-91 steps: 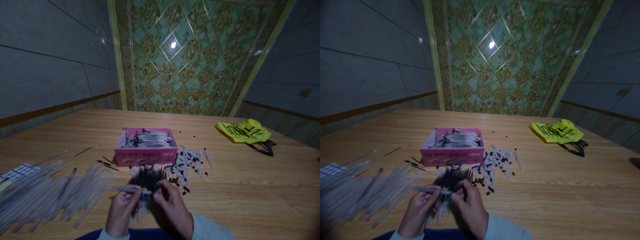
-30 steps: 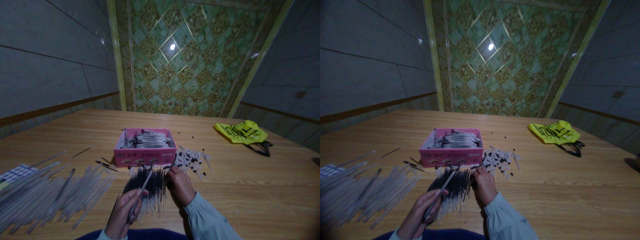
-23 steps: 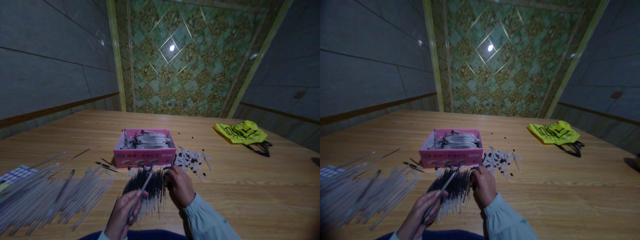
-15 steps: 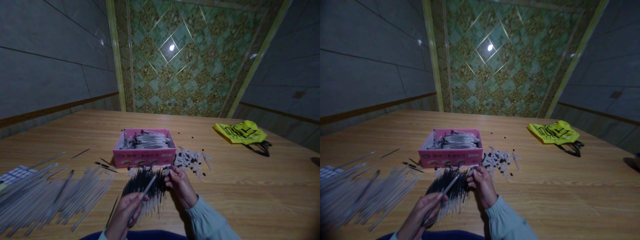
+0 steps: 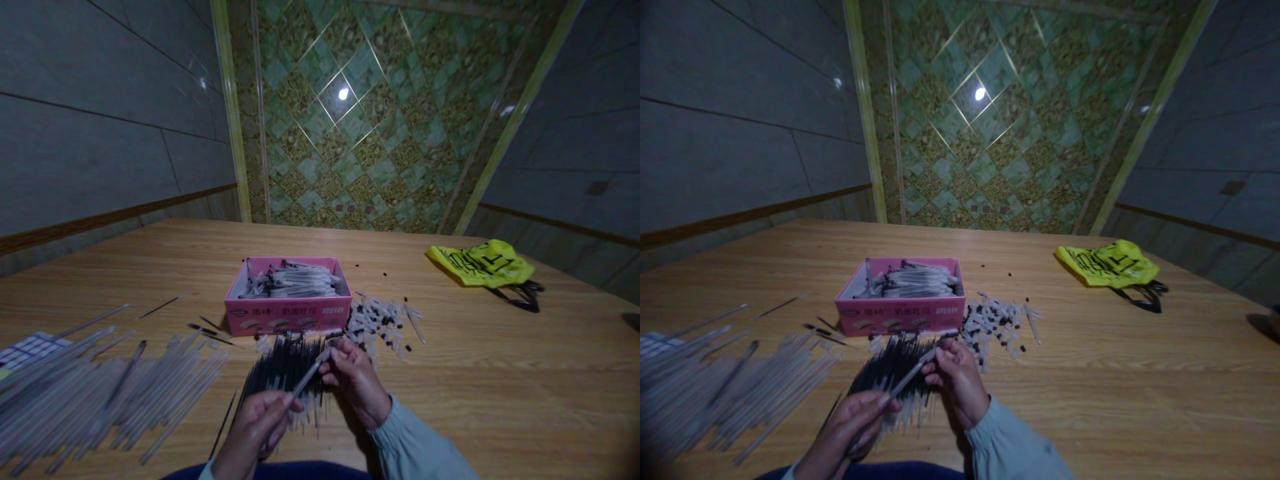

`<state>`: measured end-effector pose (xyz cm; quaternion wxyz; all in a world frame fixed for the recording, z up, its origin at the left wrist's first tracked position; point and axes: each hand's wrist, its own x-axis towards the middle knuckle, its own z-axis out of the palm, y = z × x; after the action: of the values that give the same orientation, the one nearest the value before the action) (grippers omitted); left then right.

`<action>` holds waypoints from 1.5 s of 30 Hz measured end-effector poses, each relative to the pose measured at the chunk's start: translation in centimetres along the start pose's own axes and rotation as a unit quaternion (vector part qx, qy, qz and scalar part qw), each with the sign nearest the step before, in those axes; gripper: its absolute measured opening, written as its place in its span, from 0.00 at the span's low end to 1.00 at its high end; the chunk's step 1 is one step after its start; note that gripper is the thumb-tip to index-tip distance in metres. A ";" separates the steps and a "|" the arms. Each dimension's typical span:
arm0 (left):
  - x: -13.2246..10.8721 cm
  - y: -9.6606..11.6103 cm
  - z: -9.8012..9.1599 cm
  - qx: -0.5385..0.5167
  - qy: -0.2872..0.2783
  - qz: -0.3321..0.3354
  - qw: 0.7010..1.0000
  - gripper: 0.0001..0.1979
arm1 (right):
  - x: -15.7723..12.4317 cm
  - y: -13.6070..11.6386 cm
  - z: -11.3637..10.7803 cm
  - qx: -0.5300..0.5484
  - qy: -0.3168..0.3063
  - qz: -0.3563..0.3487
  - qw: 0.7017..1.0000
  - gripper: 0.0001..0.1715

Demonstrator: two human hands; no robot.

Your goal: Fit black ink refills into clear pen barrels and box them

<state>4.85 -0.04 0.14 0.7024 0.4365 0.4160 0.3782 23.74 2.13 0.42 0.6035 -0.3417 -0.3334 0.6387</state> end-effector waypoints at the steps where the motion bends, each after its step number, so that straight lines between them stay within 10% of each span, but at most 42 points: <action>1: 0.0 0.0 0.0 0.001 -0.003 0.001 1.000 0.22 | -0.1 0.0 0.1 -0.001 -0.004 -0.001 1.000 0.17; 11: 0.6 -0.9 -1.3 -0.096 -0.062 -0.076 0.991 0.19 | 0.2 -0.1 -0.5 -0.268 -0.081 -0.134 0.951 0.12; 25: 0.2 -0.7 -0.9 0.069 -0.018 -0.004 0.997 0.25 | -0.1 -1.8 -0.4 -0.505 -0.116 -0.234 0.822 0.13; 34: -1.1 1.4 0.1 0.320 0.045 0.167 0.932 0.19 | -0.4 -1.5 -0.3 -0.492 -0.109 -0.131 0.854 0.23; 45: -1.3 2.2 -0.5 0.352 0.130 0.205 0.904 0.20 | 0.1 -1.5 -0.4 -0.364 -0.098 -0.010 0.926 0.32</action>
<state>3.57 -0.35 2.36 0.3497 0.6781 0.5108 0.3961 24.87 2.33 1.43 0.4081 -0.4700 -0.6039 0.4978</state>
